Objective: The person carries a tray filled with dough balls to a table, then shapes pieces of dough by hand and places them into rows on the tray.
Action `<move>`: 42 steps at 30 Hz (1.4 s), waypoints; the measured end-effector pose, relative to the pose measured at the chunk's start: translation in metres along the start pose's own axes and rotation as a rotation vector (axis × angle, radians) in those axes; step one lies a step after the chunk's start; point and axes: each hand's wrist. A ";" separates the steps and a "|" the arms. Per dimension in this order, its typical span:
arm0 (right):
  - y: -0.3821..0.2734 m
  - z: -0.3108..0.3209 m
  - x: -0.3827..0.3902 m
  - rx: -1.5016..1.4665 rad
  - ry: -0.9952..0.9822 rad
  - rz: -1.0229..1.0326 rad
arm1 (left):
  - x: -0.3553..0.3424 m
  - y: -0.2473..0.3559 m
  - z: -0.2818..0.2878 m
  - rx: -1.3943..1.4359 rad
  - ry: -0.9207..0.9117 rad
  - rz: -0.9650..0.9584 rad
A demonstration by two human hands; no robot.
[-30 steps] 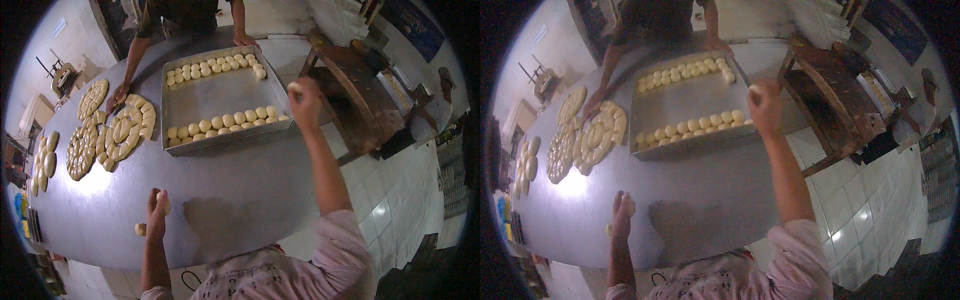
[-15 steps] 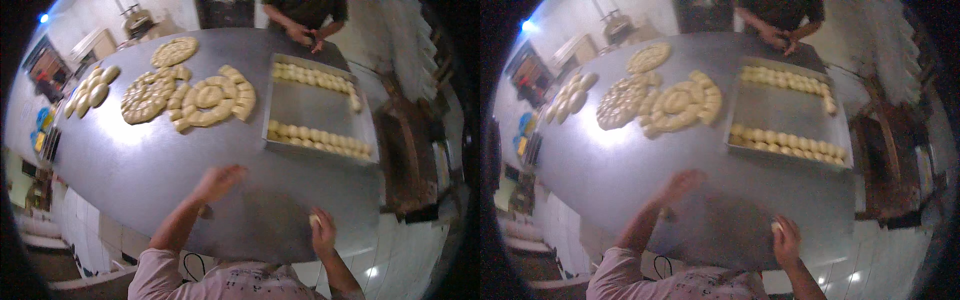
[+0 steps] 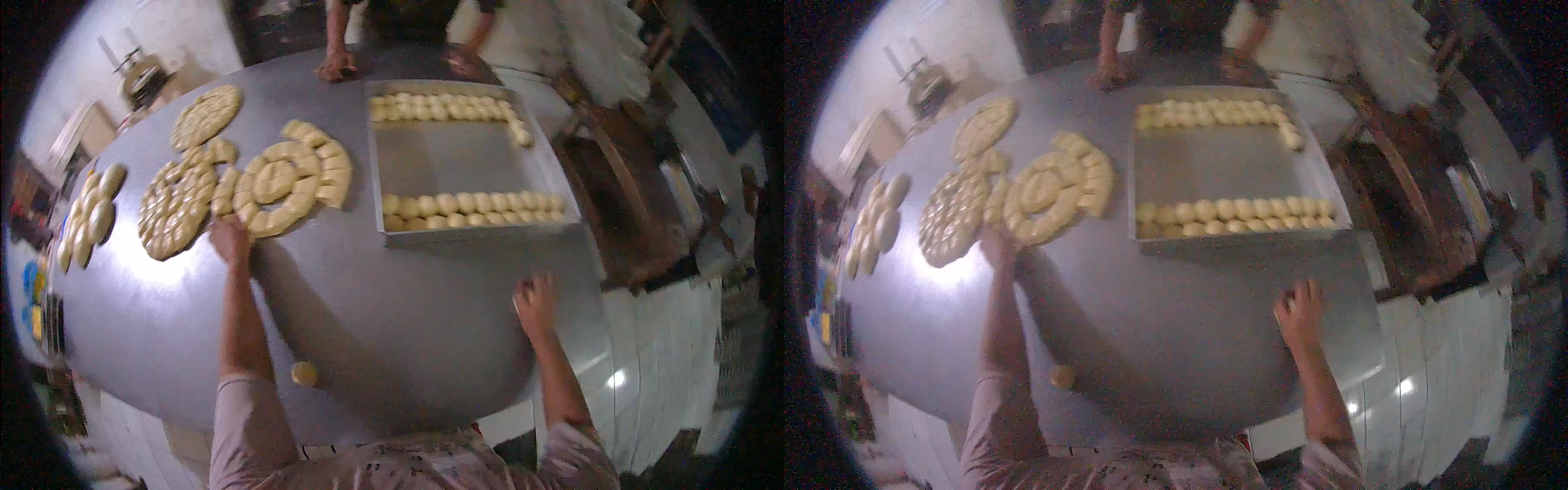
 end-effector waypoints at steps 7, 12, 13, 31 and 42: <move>0.007 0.014 0.027 -0.054 0.042 0.349 | 0.114 0.066 0.083 0.289 -0.227 -0.032; 0.032 0.013 -0.026 0.031 -0.037 0.074 | 0.177 0.085 0.122 0.809 -0.466 0.282; 0.026 0.019 -0.014 0.005 -0.029 0.143 | 0.187 0.092 0.137 1.017 -0.456 0.369; -0.183 -0.040 -0.145 -0.672 -0.216 0.203 | 0.276 0.135 0.202 1.643 -0.506 0.406; -0.039 0.064 0.072 -0.869 -0.360 -0.213 | 0.260 0.139 0.186 1.321 -0.725 0.170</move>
Point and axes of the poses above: each hand's wrist, its own x-axis away from the middle knuckle, its own z-axis out of the back of the hand, y = z × x, and after that the axes turned 10 degrees about x, right-handed
